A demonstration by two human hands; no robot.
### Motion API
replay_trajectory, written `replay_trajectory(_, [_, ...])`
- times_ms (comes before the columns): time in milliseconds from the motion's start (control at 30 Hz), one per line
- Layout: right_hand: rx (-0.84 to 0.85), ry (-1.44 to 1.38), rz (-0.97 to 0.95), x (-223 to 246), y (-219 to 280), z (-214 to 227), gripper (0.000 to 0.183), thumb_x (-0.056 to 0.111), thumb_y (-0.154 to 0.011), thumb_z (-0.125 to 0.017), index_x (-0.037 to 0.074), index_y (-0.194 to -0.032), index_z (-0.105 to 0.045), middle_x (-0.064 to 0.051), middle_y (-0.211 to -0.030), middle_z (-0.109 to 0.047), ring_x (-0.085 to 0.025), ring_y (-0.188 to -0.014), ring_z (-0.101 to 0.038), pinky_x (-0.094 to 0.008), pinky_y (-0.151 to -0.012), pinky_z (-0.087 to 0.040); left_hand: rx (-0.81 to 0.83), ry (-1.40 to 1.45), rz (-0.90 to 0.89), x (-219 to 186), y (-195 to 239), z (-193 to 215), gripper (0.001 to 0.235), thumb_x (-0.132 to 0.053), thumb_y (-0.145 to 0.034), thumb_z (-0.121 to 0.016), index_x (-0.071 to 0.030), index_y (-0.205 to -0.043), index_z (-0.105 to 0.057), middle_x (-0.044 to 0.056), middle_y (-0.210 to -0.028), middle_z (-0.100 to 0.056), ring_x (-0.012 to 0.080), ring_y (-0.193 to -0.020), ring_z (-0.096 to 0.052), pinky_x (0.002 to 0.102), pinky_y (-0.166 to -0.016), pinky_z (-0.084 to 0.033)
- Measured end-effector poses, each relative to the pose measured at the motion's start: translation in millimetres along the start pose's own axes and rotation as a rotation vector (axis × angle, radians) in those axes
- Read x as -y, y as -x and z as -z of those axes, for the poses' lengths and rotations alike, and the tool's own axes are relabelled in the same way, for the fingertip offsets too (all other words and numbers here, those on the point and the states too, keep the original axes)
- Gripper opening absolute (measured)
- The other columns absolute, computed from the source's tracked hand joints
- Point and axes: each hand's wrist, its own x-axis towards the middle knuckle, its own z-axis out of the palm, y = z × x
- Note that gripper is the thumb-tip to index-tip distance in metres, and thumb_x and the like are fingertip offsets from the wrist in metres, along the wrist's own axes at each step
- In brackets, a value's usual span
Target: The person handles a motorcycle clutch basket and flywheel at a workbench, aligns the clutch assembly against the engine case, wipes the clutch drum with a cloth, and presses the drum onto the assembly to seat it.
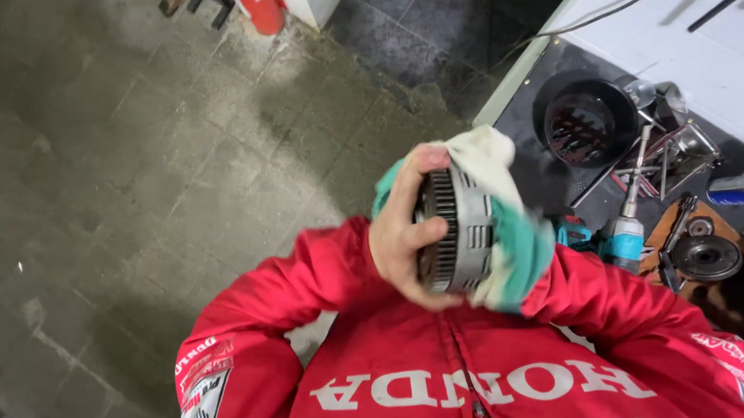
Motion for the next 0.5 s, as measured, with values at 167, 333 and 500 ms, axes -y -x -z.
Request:
replay_trajectory(167, [0.02, 0.225, 0.032, 15.7, 17.8, 16.3, 0.048, 0.041, -0.09, -0.061, 0.007, -0.124, -0.063, -0.014, -0.138, -0.051, -0.044, -0.134, -0.046, -0.062, -0.119, -0.027, -0.284, 0.592, 0.633, -43.4, 4.7, -23.8, 0.098, -0.052, -0.092, -0.07, -0.016, -0.171, -0.023, 0.02, -0.169, -0.025, 0.0336, -0.155, -0.031, 0.043, -0.129, -0.024])
replay_trajectory(333, [0.053, 0.406, 0.04, 38.6, 18.5, 14.3, 0.046, 0.04, -0.089, -0.061, 0.008, -0.121, -0.066, -0.014, -0.136, -0.052, -0.046, -0.133, -0.045, -0.064, -0.119, -0.025, -0.476, 1.215, 1.128, -8.5, 28.1, -18.9, 0.083, -0.044, -0.102, -0.053, -0.008, -0.167, -0.017, 0.012, -0.169, -0.03, 0.0269, -0.155, -0.034, 0.04, -0.129, -0.027])
replay_trajectory(500, [-0.626, 0.112, -0.513, 36.1, 51.4, -23.8, 0.033, 0.029, -0.112, -0.049, 0.001, -0.114, -0.066, -0.017, -0.113, -0.069, -0.03, -0.104, -0.068, -0.041, -0.095, -0.054, -0.697, 1.353, 1.32, 13.7, 106.5, -24.1, 0.075, -0.052, -0.104, -0.04, -0.005, -0.163, -0.032, 0.017, -0.159, -0.044, 0.0326, -0.144, -0.045, 0.048, -0.121, -0.037])
